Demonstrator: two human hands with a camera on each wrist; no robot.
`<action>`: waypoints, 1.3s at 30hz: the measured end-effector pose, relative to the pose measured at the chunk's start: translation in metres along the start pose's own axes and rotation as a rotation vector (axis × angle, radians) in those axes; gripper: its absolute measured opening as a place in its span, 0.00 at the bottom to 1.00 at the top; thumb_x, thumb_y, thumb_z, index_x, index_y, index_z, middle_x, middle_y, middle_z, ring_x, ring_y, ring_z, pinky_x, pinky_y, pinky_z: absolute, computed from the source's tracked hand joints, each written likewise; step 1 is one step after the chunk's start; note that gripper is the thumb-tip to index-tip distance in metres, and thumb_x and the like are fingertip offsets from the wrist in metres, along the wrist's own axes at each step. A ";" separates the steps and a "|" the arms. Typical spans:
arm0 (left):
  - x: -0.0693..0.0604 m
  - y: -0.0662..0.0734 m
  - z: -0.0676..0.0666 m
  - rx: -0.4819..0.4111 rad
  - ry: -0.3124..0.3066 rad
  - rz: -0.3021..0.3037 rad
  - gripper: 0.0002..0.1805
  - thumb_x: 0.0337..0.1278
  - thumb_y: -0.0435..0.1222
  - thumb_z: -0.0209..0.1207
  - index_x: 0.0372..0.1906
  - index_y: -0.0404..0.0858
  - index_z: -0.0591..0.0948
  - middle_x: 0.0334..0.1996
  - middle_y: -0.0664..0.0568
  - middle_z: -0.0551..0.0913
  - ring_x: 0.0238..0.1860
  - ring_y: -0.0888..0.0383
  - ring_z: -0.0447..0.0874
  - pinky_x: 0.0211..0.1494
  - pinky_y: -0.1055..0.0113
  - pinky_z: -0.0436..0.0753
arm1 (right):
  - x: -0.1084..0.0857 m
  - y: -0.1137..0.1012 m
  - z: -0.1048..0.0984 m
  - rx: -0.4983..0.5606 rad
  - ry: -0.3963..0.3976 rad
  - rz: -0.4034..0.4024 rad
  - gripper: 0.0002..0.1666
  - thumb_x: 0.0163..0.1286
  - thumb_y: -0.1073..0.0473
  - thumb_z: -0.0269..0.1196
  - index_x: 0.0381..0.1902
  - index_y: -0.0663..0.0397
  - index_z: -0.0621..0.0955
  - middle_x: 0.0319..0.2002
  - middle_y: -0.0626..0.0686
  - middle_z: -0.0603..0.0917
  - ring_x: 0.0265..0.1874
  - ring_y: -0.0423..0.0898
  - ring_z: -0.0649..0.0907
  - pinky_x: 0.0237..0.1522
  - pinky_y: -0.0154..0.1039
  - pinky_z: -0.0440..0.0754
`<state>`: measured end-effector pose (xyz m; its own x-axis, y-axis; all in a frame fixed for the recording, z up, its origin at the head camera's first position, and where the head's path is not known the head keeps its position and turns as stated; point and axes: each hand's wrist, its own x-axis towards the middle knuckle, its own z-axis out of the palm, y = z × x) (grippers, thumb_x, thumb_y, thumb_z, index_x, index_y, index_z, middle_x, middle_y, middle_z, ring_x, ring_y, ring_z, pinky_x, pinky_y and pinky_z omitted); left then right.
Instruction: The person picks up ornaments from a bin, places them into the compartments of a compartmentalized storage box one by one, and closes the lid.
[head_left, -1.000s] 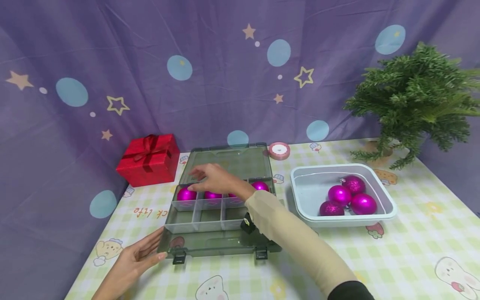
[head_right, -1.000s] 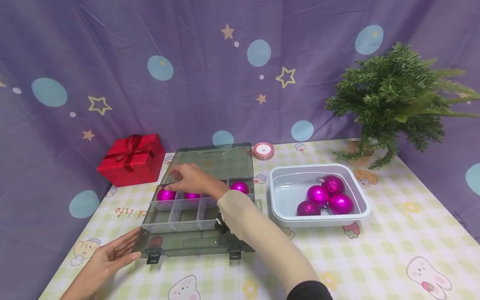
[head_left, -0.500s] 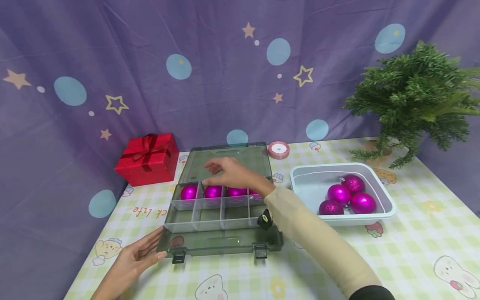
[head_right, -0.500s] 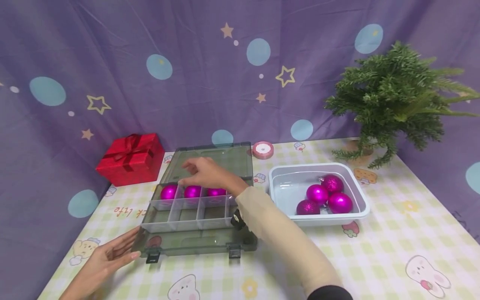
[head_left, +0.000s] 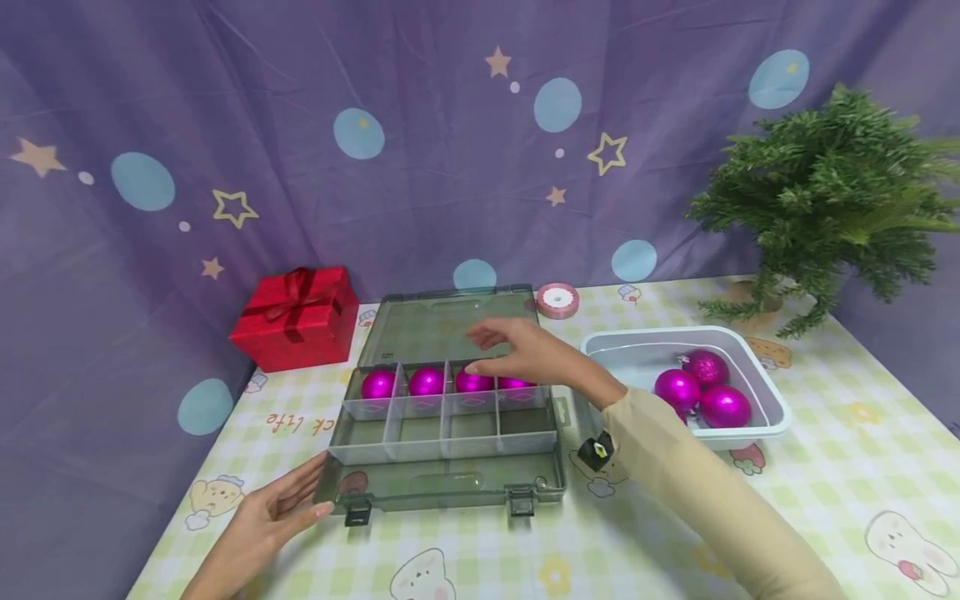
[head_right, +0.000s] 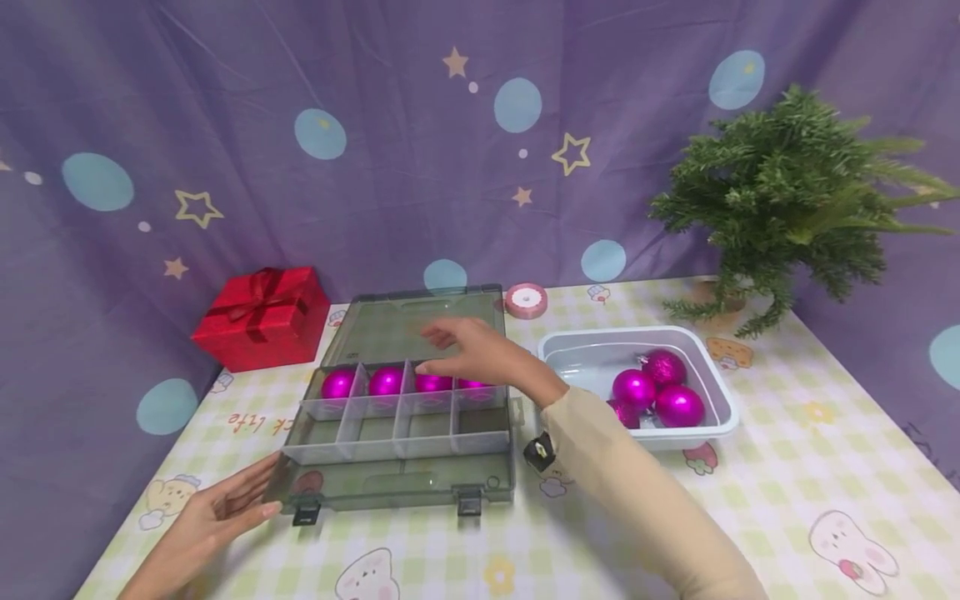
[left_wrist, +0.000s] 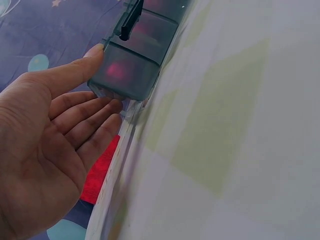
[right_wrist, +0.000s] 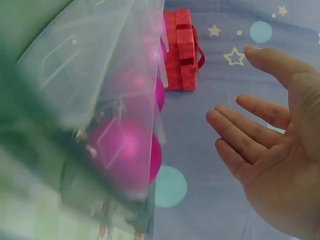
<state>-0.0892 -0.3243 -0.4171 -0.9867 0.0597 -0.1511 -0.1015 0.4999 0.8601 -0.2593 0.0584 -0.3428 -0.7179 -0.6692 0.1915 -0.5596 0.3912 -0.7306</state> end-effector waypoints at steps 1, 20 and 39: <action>0.000 0.000 0.000 -0.001 -0.001 0.000 0.41 0.67 0.42 0.69 0.78 0.31 0.65 0.74 0.39 0.67 0.72 0.44 0.64 0.60 0.79 0.75 | -0.005 0.002 -0.002 -0.001 0.007 0.009 0.32 0.70 0.51 0.72 0.67 0.59 0.79 0.60 0.54 0.84 0.60 0.51 0.81 0.65 0.49 0.79; -0.001 -0.001 0.000 0.006 -0.004 0.002 0.41 0.67 0.42 0.69 0.78 0.31 0.65 0.74 0.38 0.67 0.73 0.44 0.63 0.61 0.80 0.75 | -0.081 0.029 -0.042 -0.036 0.174 0.033 0.29 0.68 0.54 0.74 0.63 0.58 0.82 0.57 0.54 0.86 0.57 0.53 0.83 0.62 0.56 0.80; 0.001 0.001 -0.001 0.016 -0.008 -0.008 0.43 0.67 0.45 0.69 0.78 0.32 0.65 0.75 0.39 0.67 0.73 0.44 0.64 0.61 0.80 0.75 | -0.147 0.058 -0.072 -0.077 0.241 0.219 0.30 0.72 0.51 0.71 0.65 0.60 0.80 0.59 0.61 0.83 0.60 0.58 0.81 0.58 0.61 0.81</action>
<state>-0.0899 -0.3244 -0.4162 -0.9849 0.0626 -0.1616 -0.1071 0.5138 0.8512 -0.2158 0.2248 -0.3662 -0.8966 -0.3993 0.1916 -0.4045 0.5621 -0.7214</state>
